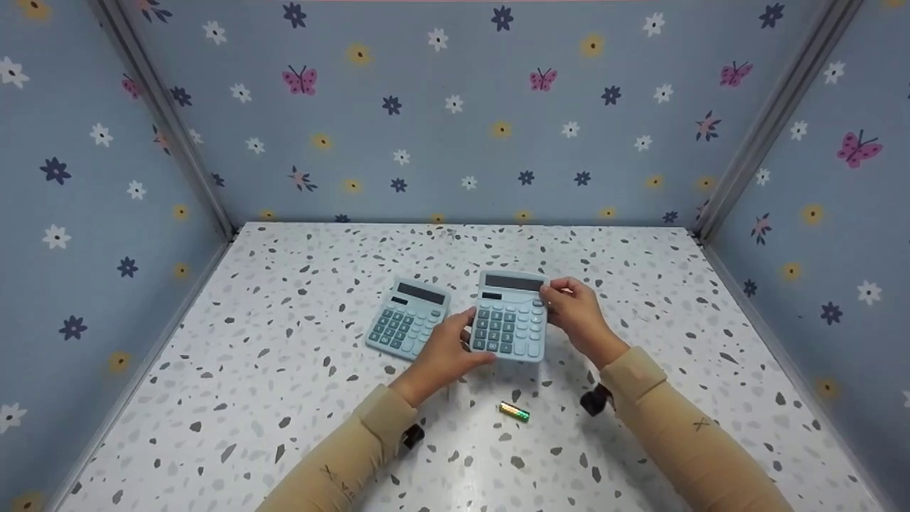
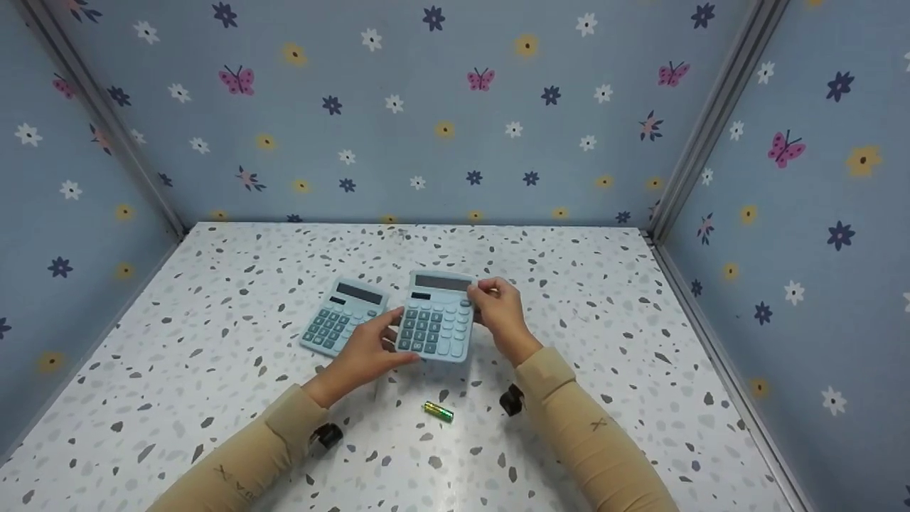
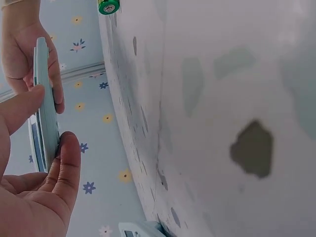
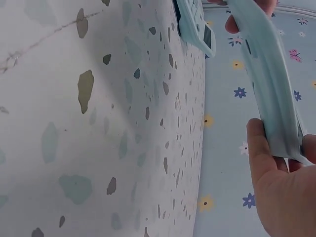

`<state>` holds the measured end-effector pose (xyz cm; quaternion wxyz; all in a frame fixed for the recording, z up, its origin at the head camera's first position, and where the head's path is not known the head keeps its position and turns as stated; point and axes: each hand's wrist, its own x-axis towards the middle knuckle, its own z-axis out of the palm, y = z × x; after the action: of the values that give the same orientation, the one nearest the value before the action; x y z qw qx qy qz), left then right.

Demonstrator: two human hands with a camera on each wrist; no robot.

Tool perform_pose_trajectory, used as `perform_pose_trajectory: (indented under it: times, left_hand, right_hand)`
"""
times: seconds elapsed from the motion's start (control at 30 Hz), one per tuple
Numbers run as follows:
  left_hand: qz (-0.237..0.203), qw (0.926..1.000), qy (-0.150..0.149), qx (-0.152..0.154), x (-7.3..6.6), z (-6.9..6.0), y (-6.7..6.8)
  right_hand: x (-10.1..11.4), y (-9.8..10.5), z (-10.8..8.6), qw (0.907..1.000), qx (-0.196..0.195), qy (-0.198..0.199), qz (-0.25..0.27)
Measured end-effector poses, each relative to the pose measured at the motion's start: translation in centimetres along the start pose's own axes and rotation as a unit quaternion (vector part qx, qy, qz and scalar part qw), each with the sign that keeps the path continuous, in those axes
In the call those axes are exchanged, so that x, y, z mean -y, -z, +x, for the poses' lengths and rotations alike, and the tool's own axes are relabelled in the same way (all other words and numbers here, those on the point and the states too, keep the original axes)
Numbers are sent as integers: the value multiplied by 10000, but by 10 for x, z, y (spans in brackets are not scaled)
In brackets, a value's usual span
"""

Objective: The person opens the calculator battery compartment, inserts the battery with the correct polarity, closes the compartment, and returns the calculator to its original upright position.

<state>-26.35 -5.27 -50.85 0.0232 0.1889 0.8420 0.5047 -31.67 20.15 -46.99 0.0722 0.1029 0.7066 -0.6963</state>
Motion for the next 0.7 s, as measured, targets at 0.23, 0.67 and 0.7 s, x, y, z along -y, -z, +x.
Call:
perform_pose_trajectory:
  times: [0.23, 0.67, 0.7]
  left_hand:
    - [40, 9999, 6, -104, -3, 10, 4]
    - [-69, 9992, 380, -120, -12, 35, 5]
    - [-62, 9992, 387, -124, -13, 36, 4]
  right_hand:
    - [7, 0, 3, 9993, 67, 246, -264]
    - [18, 5, 20, 9953, -106, 569, -779]
    - [18, 5, 22, 9952, -135, 539, -800]
